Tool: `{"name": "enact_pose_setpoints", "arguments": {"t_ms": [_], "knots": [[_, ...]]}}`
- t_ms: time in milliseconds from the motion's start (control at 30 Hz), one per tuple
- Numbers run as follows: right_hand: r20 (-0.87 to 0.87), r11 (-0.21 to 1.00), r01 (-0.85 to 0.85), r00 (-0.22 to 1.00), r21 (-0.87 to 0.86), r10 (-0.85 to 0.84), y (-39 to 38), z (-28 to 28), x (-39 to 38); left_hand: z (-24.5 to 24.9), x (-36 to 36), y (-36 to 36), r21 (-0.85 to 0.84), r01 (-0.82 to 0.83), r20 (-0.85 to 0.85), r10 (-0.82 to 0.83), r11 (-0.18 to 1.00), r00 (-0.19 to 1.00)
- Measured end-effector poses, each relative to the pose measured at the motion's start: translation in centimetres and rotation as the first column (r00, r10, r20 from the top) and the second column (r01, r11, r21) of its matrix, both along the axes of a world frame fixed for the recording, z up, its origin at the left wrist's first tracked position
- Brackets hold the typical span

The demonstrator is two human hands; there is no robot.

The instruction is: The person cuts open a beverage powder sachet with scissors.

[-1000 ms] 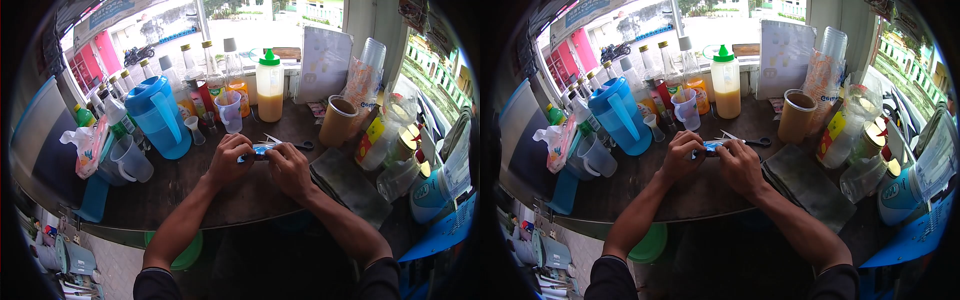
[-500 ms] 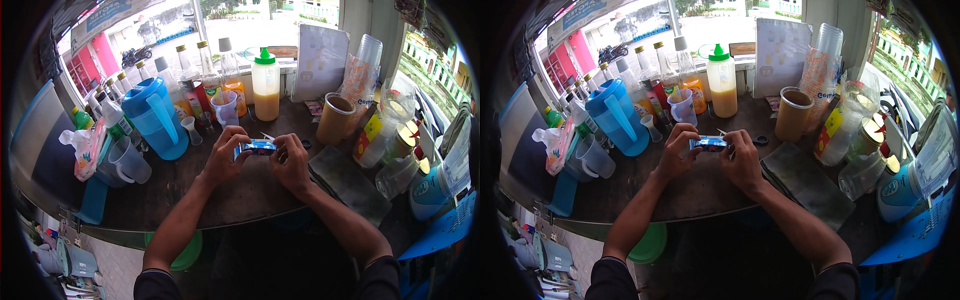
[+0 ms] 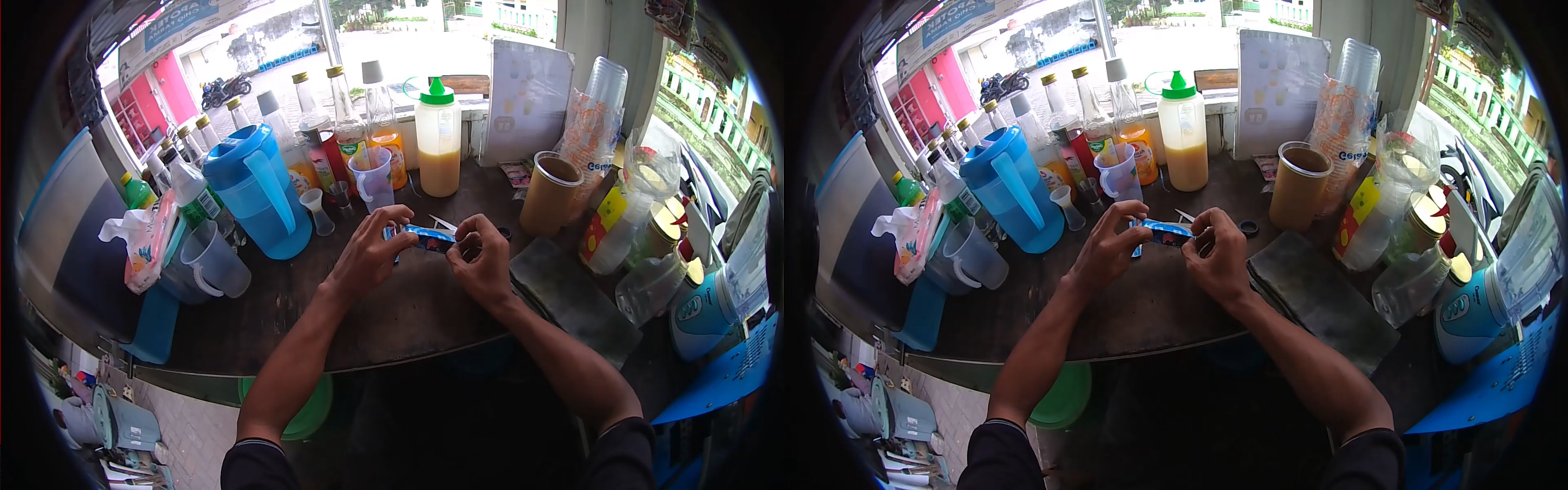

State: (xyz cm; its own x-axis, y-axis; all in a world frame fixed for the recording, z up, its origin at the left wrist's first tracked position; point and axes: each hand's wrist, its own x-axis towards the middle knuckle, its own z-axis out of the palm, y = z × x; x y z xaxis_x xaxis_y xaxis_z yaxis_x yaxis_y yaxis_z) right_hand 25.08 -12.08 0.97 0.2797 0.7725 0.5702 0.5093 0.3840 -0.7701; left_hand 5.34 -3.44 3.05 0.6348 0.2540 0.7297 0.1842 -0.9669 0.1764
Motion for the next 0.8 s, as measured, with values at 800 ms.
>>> {"name": "enact_pose_setpoints", "arguments": {"t_ms": [800], "knots": [[0.123, 0.985, -0.172, 0.977, -0.011, 0.172, 0.1, 0.0, 0.1, -0.8, -0.5, 1.2, -0.459, 0.097, 0.103, -0.056, 0.883, 0.993]]}}
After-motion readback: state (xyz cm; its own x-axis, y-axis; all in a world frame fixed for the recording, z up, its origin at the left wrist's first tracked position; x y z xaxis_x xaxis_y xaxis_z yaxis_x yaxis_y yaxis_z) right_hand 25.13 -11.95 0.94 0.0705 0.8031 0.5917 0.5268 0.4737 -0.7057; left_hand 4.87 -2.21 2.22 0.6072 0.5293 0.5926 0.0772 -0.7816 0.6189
